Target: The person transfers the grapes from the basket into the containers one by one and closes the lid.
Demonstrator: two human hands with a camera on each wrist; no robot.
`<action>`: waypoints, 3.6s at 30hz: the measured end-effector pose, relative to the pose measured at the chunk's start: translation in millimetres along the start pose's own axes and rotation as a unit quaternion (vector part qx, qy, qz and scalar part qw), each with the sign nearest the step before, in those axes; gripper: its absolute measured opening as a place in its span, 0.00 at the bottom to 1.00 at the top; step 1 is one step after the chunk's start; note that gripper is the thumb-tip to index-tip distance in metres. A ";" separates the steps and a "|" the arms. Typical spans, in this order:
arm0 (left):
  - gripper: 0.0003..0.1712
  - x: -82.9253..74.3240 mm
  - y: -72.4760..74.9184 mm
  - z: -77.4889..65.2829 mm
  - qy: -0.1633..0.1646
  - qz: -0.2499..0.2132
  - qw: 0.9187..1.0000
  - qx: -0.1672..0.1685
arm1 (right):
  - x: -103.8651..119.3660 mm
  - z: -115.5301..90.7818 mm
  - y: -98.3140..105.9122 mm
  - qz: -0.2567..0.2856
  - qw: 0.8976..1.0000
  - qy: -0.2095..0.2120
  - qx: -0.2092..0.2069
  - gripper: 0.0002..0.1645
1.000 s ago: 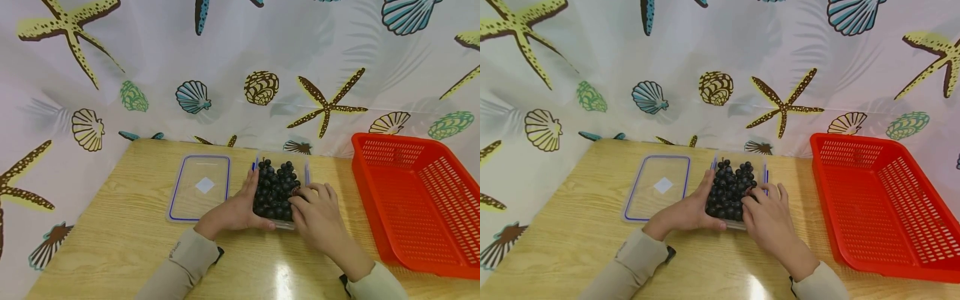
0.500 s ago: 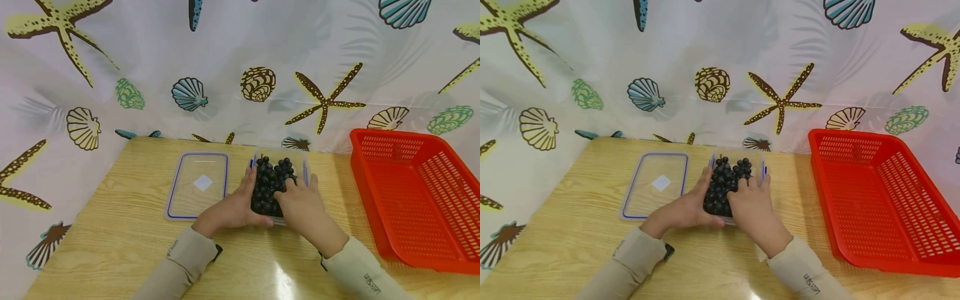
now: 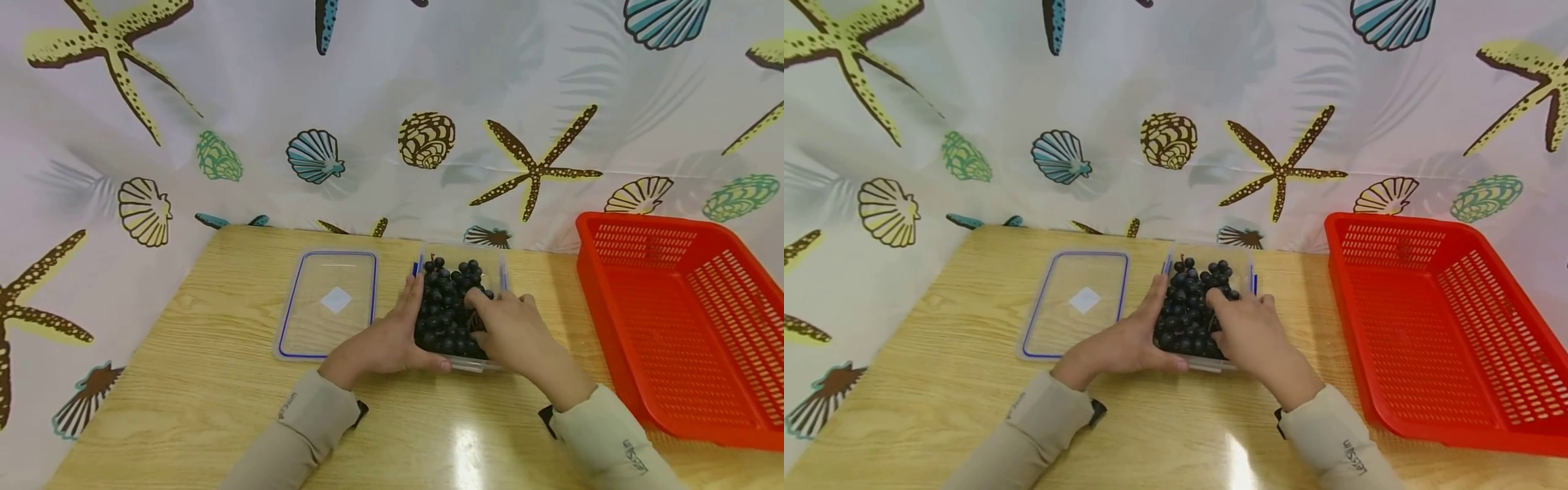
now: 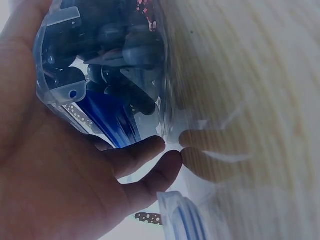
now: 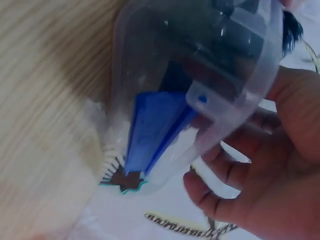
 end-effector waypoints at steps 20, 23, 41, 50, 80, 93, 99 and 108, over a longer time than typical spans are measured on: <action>0.83 -1.0 -1.2 -0.5 -0.002 -0.011 1.000 0.002 | 30.4 -32.9 -0.9 -0.039 0.986 0.152 -0.061 0.22; 0.83 -0.8 -1.6 -0.3 0.000 -0.007 1.000 0.004 | 38.7 -30.0 -4.4 -0.100 0.986 0.127 -0.042 0.24; 0.79 0.2 0.9 -2.7 -0.003 -0.018 1.000 0.008 | 47.0 0.8 -13.1 -0.055 0.995 0.086 -0.003 0.13; 0.78 -1.8 3.7 -7.6 -0.019 -0.025 0.999 0.024 | 21.2 -3.1 -1.6 0.148 0.980 0.116 0.062 0.18; 0.54 51.7 101.7 -67.0 0.265 0.159 0.947 -0.082 | 163.0 45.7 -67.8 0.503 0.844 -0.156 0.100 0.49; 0.54 52.7 102.4 -64.1 0.258 0.177 0.946 -0.089 | 157.4 55.5 -72.1 0.519 0.829 -0.164 0.126 0.48; 0.53 46.8 104.8 -66.3 0.244 0.192 0.944 -0.115 | 156.0 54.3 -65.9 0.520 0.834 -0.146 0.111 0.47; 0.53 30.7 112.3 -67.6 0.197 0.221 0.941 -0.166 | 156.1 45.6 -43.8 0.501 0.855 -0.117 0.072 0.43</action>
Point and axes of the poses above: each hand's wrist, its own z-axis towards the middle knuckle, its own y-axis out of the back of the hand, x = y × z, the point moved 2 cm from there along z, towards the middle knuckle, and after that the axes turned 13 degrees about -y, right-handed, at the moved point
